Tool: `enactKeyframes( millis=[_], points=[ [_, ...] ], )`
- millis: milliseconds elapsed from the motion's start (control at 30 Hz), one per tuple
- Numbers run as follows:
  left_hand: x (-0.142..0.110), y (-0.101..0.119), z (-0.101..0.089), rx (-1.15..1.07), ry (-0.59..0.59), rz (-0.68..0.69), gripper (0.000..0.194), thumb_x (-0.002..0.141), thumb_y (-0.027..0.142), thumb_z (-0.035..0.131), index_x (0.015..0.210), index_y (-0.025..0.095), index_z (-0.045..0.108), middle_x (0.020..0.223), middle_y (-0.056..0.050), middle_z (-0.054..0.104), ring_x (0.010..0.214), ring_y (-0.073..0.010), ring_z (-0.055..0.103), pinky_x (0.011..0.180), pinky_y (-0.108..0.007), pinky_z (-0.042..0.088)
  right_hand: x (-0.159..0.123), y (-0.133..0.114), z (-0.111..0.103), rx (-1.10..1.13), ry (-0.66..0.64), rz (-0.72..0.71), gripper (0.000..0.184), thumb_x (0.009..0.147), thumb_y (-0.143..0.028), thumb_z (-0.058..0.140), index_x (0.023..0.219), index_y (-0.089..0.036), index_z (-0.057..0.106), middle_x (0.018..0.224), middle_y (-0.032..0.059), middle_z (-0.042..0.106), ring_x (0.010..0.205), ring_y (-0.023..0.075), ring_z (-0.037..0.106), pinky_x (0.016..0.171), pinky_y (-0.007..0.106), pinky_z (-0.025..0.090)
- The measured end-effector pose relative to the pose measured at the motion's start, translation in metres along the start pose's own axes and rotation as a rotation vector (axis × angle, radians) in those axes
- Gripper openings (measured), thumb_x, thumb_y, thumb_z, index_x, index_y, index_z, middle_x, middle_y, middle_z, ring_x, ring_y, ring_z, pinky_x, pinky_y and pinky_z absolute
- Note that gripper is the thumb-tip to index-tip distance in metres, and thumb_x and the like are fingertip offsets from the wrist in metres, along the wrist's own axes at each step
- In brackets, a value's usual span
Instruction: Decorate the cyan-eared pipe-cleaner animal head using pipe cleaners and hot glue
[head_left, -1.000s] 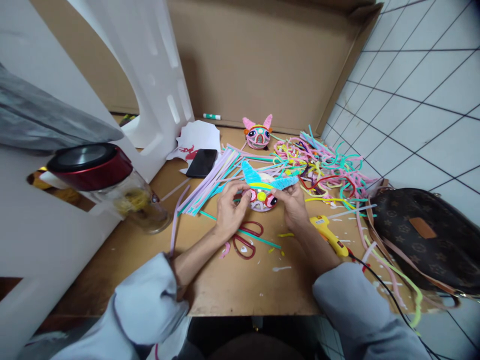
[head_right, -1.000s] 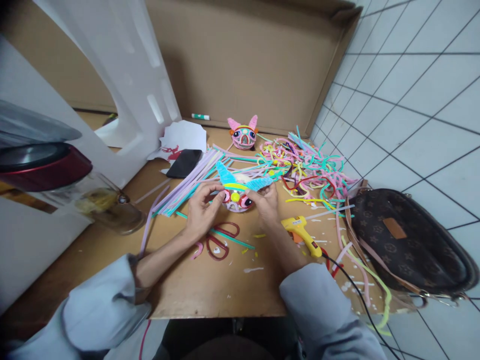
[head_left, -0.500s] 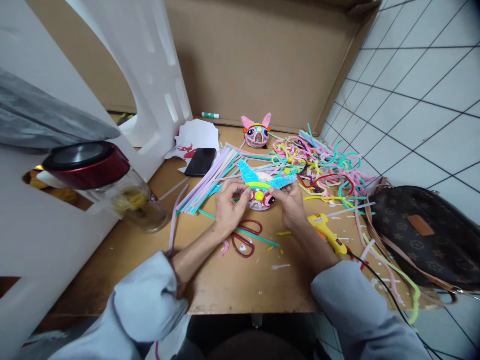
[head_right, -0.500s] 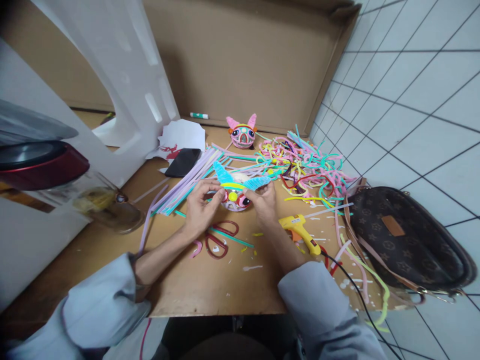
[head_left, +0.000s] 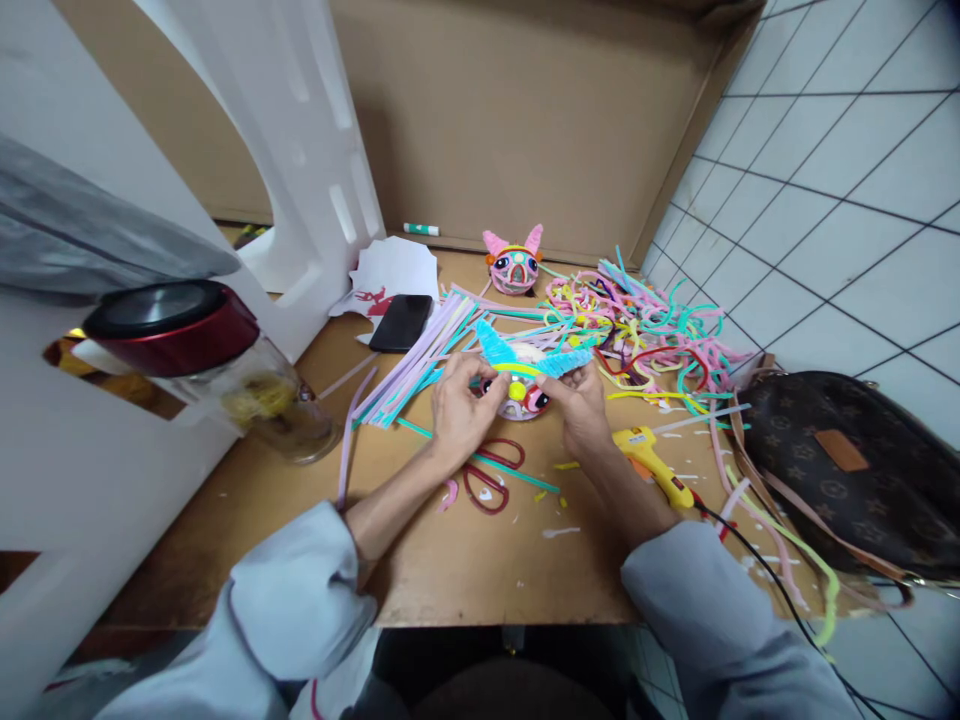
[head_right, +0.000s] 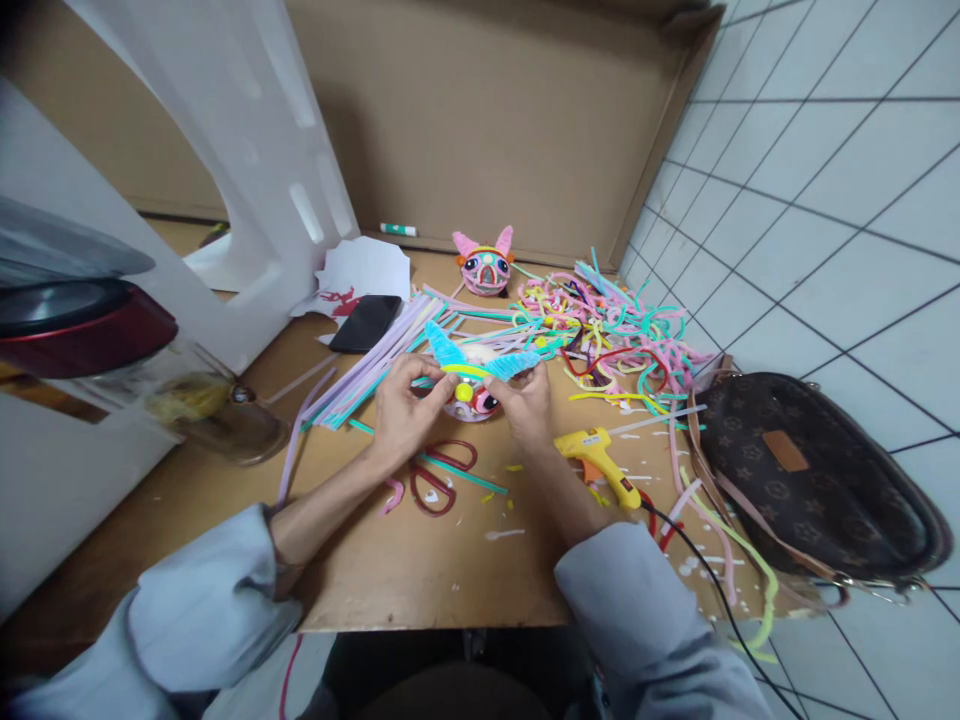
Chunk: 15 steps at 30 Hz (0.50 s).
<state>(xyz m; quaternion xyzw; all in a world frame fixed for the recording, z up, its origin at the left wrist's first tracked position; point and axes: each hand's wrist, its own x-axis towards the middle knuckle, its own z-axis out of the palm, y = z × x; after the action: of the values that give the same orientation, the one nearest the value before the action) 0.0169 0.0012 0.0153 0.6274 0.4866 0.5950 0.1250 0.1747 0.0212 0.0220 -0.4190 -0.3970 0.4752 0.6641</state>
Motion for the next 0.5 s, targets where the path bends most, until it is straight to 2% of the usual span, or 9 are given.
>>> enactKeyframes(
  millis=[200, 333, 500],
  points=[
    [0.0001, 0.0002, 0.0007, -0.021, 0.003, -0.023, 0.018, 0.084, 0.030, 0.069, 0.072, 0.023, 0.058, 0.080, -0.001, 0.065, 0.086, -0.0193, 0.063, 0.084, -0.035, 0.050, -0.0013, 0.0002, 0.0019, 0.009, 0.010, -0.002, 0.053, 0.049, -0.021, 0.084, 0.093, -0.025, 0.055, 0.091, -0.0024, 0.073, 0.086, 0.0190, 0.067, 0.086, 0.037, 0.056],
    [-0.0008, 0.0012, 0.0000, -0.088, 0.009, -0.012, 0.018, 0.087, 0.027, 0.063, 0.070, 0.023, 0.060, 0.079, -0.001, 0.066, 0.087, -0.0192, 0.064, 0.084, -0.035, 0.051, -0.0017, 0.0004, 0.0018, 0.007, 0.023, -0.005, 0.051, 0.049, -0.021, 0.084, 0.092, -0.025, 0.055, 0.090, -0.0024, 0.073, 0.086, 0.0187, 0.066, 0.086, 0.037, 0.056],
    [-0.0028, -0.0010, -0.0014, -0.130, 0.011, 0.007, 0.017, 0.088, 0.023, 0.059, 0.072, 0.022, 0.063, 0.086, -0.003, 0.068, 0.090, -0.0193, 0.065, 0.083, -0.034, 0.052, -0.0014, -0.0004, 0.0003, -0.001, 0.017, 0.016, 0.052, 0.050, -0.021, 0.083, 0.095, -0.024, 0.056, 0.093, -0.0011, 0.072, 0.088, 0.0200, 0.066, 0.090, 0.040, 0.055]
  ],
)
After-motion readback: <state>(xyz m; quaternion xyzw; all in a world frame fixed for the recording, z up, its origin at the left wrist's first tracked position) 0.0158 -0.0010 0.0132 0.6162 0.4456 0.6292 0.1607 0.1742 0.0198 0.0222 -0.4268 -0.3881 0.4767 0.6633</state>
